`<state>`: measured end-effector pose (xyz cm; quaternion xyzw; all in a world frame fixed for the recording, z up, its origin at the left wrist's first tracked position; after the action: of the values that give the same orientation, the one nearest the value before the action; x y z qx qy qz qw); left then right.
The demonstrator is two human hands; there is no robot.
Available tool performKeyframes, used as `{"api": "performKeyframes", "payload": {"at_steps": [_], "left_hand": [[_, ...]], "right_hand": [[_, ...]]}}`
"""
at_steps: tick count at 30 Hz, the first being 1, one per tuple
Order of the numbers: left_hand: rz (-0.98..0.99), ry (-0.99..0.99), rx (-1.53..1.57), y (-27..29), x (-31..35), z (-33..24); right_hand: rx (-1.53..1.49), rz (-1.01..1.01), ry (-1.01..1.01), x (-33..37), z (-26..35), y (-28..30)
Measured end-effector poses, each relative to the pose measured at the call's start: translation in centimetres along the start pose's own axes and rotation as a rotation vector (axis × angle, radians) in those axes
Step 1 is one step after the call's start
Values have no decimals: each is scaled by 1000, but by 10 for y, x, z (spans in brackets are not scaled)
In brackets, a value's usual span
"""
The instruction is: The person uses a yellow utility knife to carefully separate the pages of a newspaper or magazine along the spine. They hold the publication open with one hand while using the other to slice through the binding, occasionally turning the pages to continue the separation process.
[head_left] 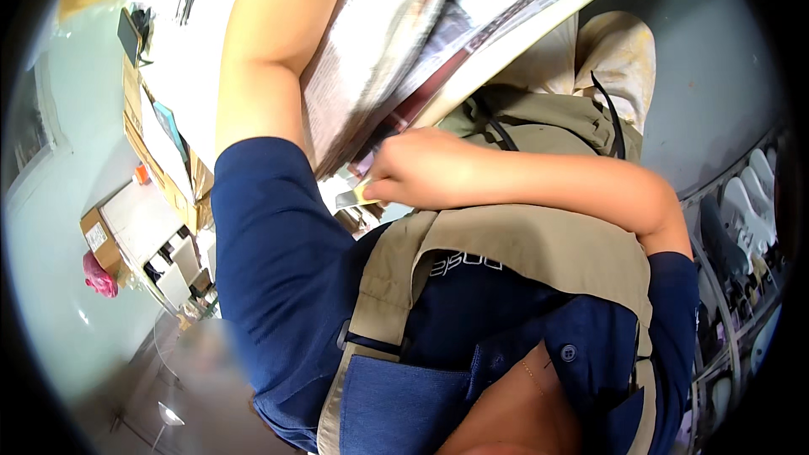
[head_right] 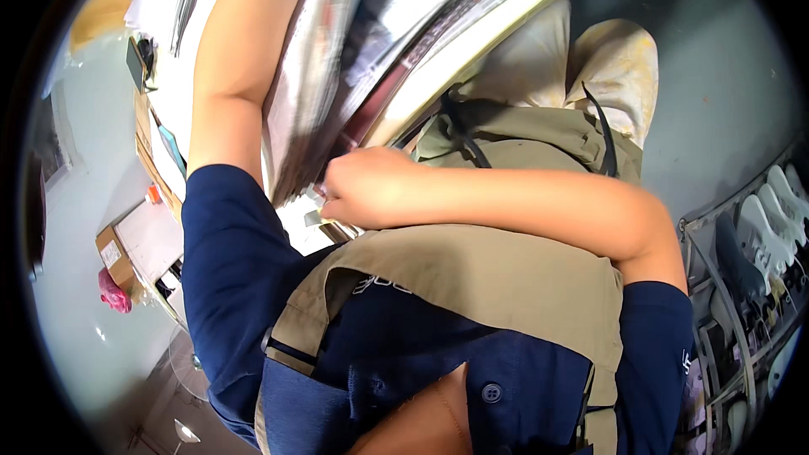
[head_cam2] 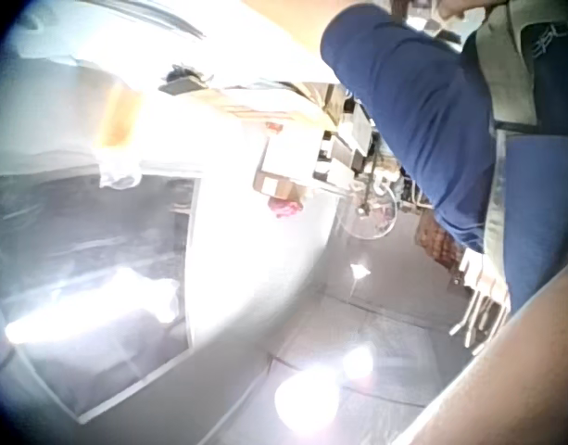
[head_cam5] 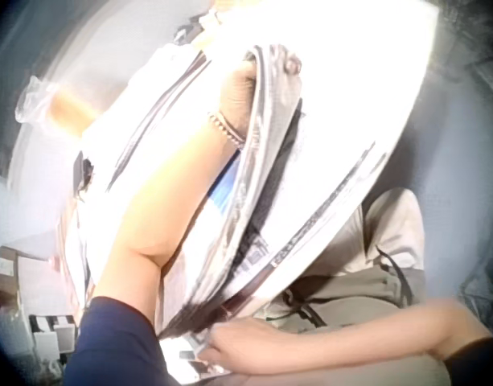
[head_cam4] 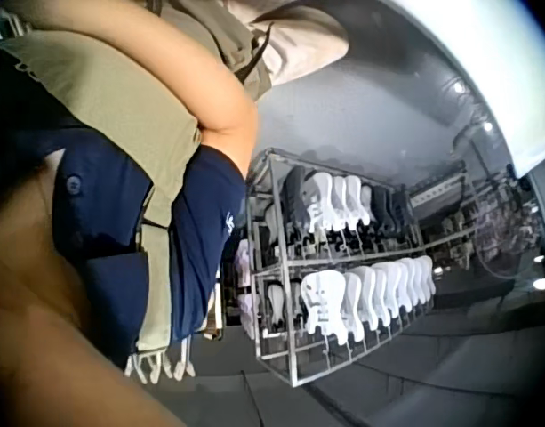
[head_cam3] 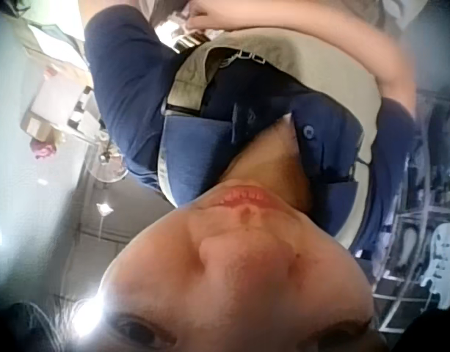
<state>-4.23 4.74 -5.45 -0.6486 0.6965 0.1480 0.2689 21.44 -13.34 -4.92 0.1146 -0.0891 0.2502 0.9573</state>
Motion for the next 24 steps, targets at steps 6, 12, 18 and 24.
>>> {"api": "performKeyframes", "payload": {"at_steps": [6,12,18,24], "left_hand": [[-46,-9,111,1,12,-3],[-43,-49,381,6,14,-1],[-255,-24,658,-16,24,-12],[-31,47,107,-7,13,-28]], "right_hand": [[-238,-186,35,94,-29,78],[-480,-1043,-214,176,-38,119],[-412,-1151,-151,168,-27,129],[-381,-664,-168,128,-12,131]]}}
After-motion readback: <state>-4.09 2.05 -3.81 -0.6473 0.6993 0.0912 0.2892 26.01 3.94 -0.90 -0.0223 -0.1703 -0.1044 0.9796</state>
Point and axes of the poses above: each hand's wrist, its own x-axis away from the middle knuckle, its own y-axis out of the back of the hand, z = x × y, the point moved 1 cm from there along -x, towards the middle knuckle, and after that the axes turned 3 degrees about x, right-handed, at the moved point
